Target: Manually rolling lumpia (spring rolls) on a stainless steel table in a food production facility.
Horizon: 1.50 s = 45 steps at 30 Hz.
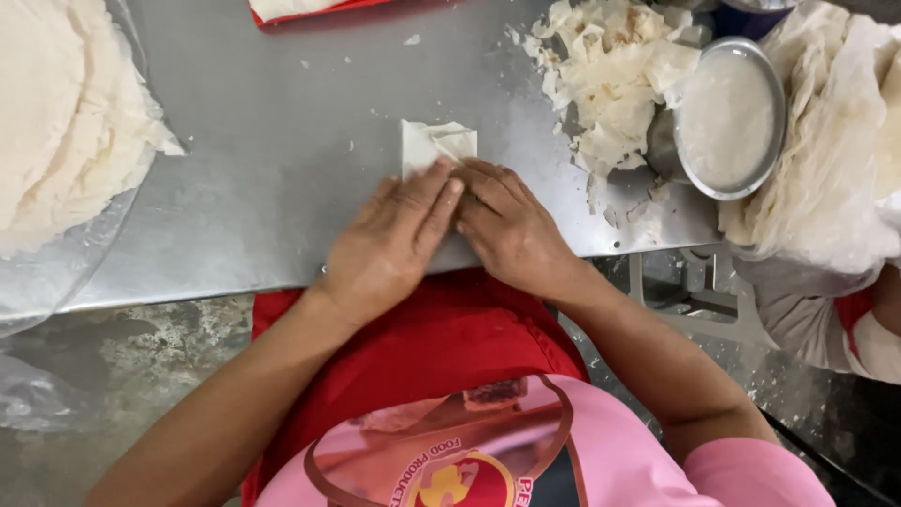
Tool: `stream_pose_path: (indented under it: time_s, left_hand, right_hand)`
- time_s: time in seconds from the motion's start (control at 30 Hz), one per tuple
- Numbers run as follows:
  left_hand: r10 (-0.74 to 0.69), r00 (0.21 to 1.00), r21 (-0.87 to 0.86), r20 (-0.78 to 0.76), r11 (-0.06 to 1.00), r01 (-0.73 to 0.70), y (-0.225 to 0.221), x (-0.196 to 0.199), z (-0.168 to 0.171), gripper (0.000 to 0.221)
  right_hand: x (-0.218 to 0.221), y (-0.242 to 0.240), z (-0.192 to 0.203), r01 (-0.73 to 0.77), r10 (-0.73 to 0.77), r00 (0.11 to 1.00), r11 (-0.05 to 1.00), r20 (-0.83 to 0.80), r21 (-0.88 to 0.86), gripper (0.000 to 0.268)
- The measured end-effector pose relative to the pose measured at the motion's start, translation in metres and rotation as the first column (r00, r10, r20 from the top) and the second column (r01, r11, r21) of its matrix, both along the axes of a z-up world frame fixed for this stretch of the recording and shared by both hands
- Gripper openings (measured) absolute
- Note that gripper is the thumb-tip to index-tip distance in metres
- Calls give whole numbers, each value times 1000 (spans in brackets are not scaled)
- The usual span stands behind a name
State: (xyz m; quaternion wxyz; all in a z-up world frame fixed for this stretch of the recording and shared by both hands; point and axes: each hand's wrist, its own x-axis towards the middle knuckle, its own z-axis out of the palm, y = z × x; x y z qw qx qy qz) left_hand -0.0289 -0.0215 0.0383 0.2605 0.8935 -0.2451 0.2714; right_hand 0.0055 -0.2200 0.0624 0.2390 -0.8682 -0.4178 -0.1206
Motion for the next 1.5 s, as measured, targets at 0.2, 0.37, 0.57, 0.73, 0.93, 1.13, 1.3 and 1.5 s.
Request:
stream_pose_path:
  time_s: [0.2,0.37,0.57,0.73,0.93,1.13,1.3,1.5]
  left_hand:
    - [-66,993,188,94,981,47,-10,-1,-25,49]
    - [-87,991,176,100,982,68,-11,2,-27,42]
    - [-151,988,156,-38,975,155,-6,1,-20,39]
    - [-153,988,134,-31,979,156,-5,2,-21,39]
    - [-157,987,123,-42,979,162,-6,4,-19,34]
    - [-137,991,169,1,976,135,-2,3,-13,36]
    - [-88,995,127,53,989,80,-3,7,-9,22]
    - [-74,996,127,47,990,68,-1,5,-8,24]
  right_hand:
    - [39,-25,-6,156,-111,952,978,-286,139,24]
    - [77,-25,-17,106,-102,933,994,-345,-8,21]
    - [79,-30,11,155,-185,893,982,-410,-106,14]
    - [50,-150,-9,494,229,601,647,-765,581,80]
    - [13,-201,50,672,-777,624,588,-83,-449,64]
    - [51,-102,67,916,-247,400,80,-882,393,79]
    - [45,-46,-11,-99,93,861,995,-499,16,79]
    - [82,-37,4,-98,-2,983,835,-181,-541,87]
